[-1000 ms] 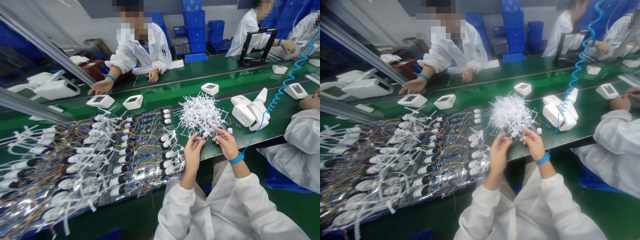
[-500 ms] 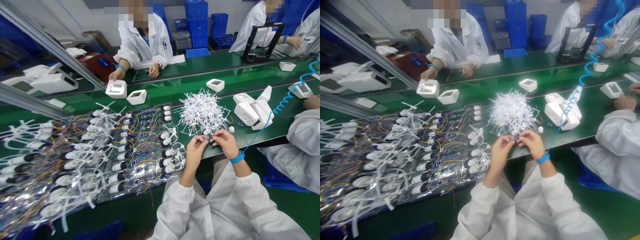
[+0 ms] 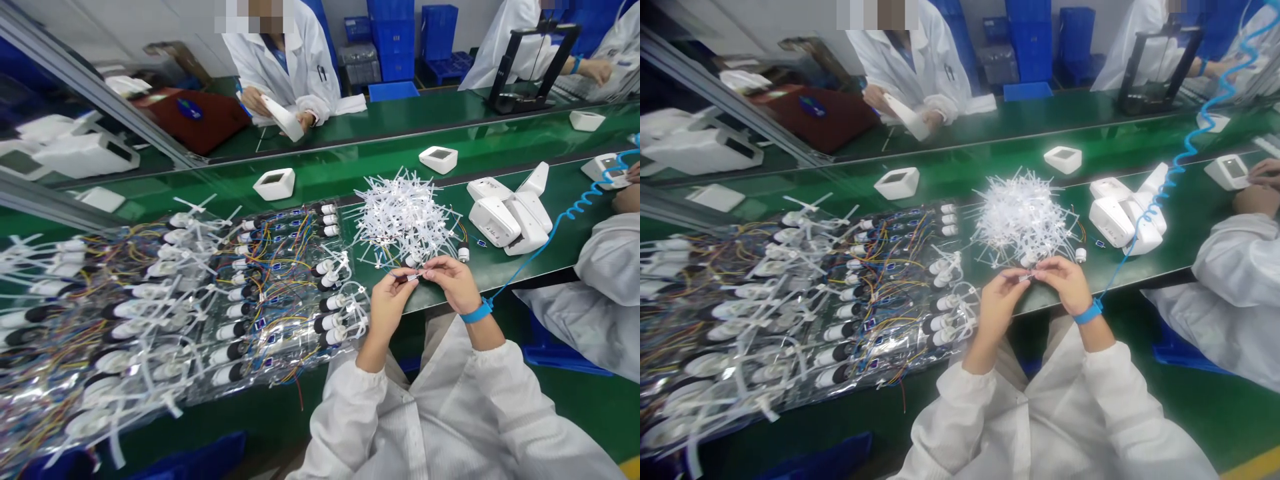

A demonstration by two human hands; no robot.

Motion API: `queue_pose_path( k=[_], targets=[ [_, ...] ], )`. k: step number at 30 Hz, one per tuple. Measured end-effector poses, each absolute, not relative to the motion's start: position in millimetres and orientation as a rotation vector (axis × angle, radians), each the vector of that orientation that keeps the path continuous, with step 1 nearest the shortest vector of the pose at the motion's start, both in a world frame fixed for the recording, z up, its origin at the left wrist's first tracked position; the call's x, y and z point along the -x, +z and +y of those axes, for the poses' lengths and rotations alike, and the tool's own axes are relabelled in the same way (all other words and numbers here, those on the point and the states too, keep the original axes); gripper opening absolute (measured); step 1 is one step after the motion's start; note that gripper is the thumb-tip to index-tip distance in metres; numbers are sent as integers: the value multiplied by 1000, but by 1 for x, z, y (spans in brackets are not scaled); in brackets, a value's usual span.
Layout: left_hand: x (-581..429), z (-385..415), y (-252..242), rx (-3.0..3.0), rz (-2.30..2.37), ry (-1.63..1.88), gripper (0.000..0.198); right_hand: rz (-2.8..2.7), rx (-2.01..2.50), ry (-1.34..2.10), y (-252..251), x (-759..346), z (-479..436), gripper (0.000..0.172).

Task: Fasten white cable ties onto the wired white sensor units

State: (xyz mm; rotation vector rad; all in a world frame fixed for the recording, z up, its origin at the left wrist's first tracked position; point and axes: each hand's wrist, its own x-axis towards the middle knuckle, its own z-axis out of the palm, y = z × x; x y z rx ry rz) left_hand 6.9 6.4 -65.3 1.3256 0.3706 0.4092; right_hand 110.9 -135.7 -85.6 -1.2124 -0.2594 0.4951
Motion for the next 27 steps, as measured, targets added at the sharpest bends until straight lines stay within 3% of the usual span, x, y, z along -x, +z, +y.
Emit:
queue_pose_path(
  k=[7,22,27],
  targets=[
    [-8,8,-65,-1346,383,416,19,-376,1310,482,-93,-111,-138,25],
    [-10,9,-65,-1361,365,424,16,-434,1397,406,-86,-106,-136,25],
    [-8,10,-65,-1372,375,421,15,-458,1313,441,-87,-107,-137,47]
  ],
)
